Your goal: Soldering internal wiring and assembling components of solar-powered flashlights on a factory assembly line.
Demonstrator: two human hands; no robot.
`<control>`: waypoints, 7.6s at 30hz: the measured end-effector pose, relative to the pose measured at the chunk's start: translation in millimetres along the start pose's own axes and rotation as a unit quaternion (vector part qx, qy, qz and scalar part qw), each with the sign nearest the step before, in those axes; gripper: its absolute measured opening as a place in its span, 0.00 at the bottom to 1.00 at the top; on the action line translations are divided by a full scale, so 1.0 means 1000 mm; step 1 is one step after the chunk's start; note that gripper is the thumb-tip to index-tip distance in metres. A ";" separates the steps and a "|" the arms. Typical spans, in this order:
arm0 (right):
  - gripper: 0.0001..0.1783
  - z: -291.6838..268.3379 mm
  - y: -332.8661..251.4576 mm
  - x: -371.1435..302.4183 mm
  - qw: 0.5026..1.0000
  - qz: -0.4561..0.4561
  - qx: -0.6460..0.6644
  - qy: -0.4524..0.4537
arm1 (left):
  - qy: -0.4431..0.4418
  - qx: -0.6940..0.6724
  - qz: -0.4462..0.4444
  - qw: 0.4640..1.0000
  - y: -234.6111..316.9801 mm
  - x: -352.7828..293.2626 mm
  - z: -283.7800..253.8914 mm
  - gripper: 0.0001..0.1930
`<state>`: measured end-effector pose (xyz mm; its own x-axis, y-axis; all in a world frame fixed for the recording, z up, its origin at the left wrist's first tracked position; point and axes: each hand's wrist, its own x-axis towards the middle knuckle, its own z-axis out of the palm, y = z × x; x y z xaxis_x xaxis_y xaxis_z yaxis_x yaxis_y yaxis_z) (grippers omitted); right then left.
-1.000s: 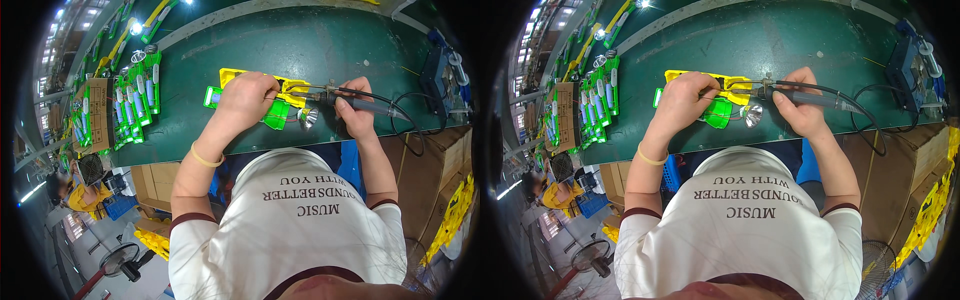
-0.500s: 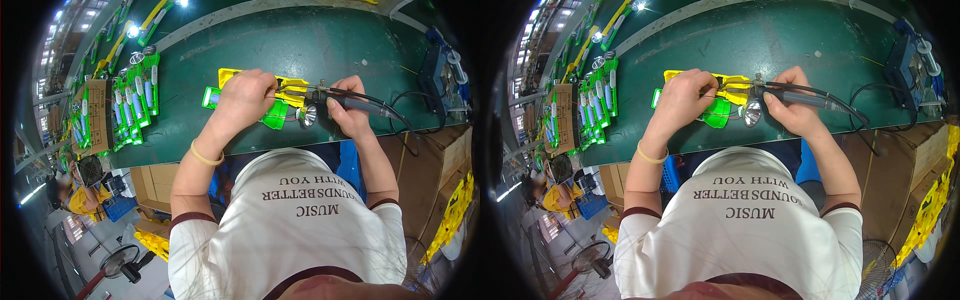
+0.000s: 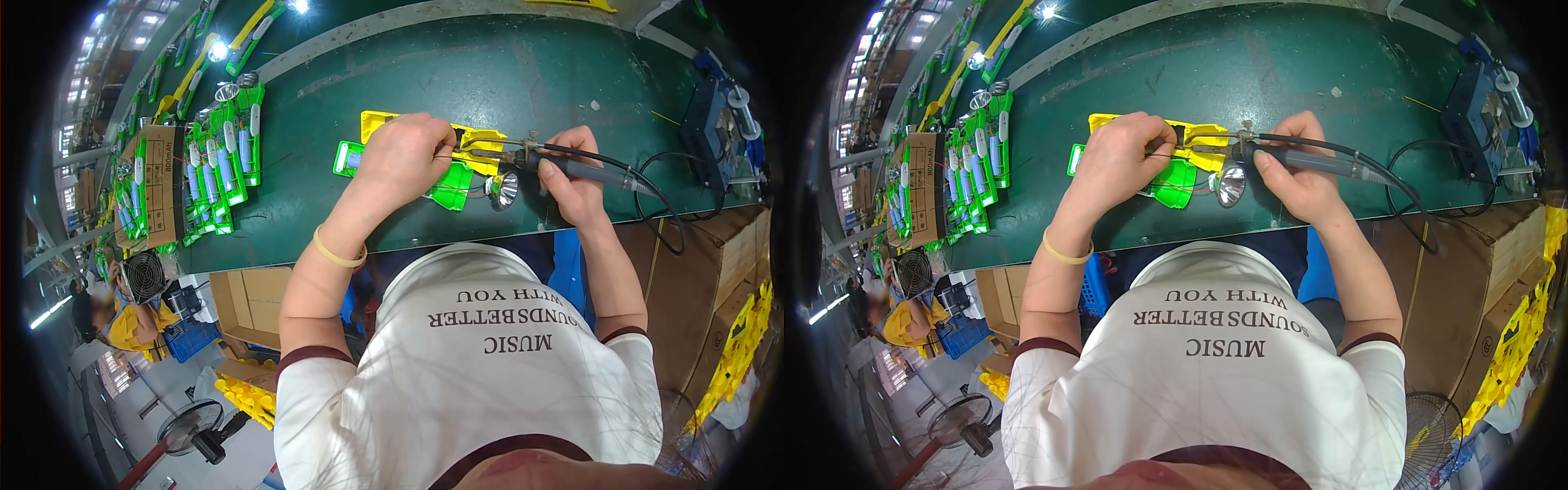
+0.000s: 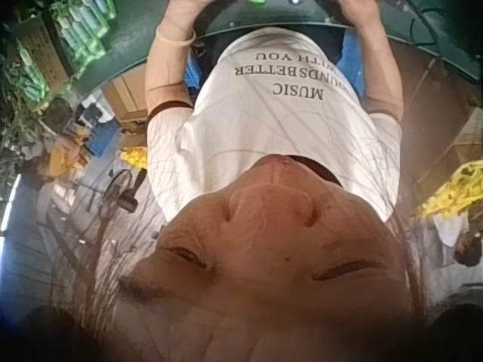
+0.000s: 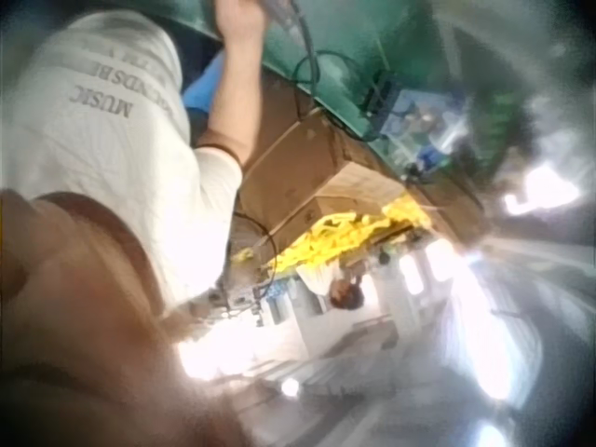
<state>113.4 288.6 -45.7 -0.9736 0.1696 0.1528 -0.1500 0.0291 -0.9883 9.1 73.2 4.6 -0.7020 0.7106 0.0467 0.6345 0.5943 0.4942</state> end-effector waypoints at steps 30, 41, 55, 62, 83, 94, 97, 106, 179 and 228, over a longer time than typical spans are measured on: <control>0.12 0.023 -0.006 0.024 0.973 0.063 0.218 0.039 | 0.008 -0.019 0.024 1.000 0.014 0.002 0.001 0.02; 0.11 0.026 -0.008 0.017 0.975 0.067 0.207 0.049 | 0.050 0.026 0.030 0.998 0.025 -0.010 -0.006 0.05; 0.14 0.031 -0.020 0.023 0.981 0.019 0.183 0.066 | 0.126 -0.662 -0.248 0.696 -0.012 -0.041 -0.021 0.07; 0.15 0.065 -0.028 0.020 0.981 0.065 0.179 0.031 | 0.099 -0.123 -0.082 0.984 -0.040 -0.031 -0.029 0.05; 0.15 0.082 -0.016 0.015 0.994 0.095 0.044 0.011 | -0.105 0.016 0.061 0.992 -0.052 -0.005 -0.049 0.04; 0.15 0.080 -0.018 0.016 0.994 0.086 0.071 0.004 | -0.136 0.024 0.063 0.988 -0.053 0.000 -0.051 0.04; 0.14 0.073 -0.029 0.012 0.988 0.093 0.120 0.014 | -0.133 0.030 0.062 0.989 -0.051 0.000 -0.051 0.04; 0.15 0.075 -0.020 0.003 0.992 0.083 0.097 -0.019 | -0.138 0.024 0.074 0.987 -0.048 -0.003 -0.052 0.03; 0.10 -0.001 -0.007 0.013 0.962 -0.045 0.143 0.227 | -0.165 0.027 0.074 0.983 -0.042 -0.002 -0.060 0.04; 0.11 -0.004 -0.011 0.025 0.939 0.023 0.178 0.293 | 0.238 -0.009 -0.148 0.960 -0.197 0.149 -0.081 0.22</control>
<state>91.9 296.3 -30.8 -0.7342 0.6787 -0.0180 -0.2596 -0.3051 -0.9162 -246.8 31.6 -15.0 -0.9216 0.2571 0.2907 0.3819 0.7336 0.5622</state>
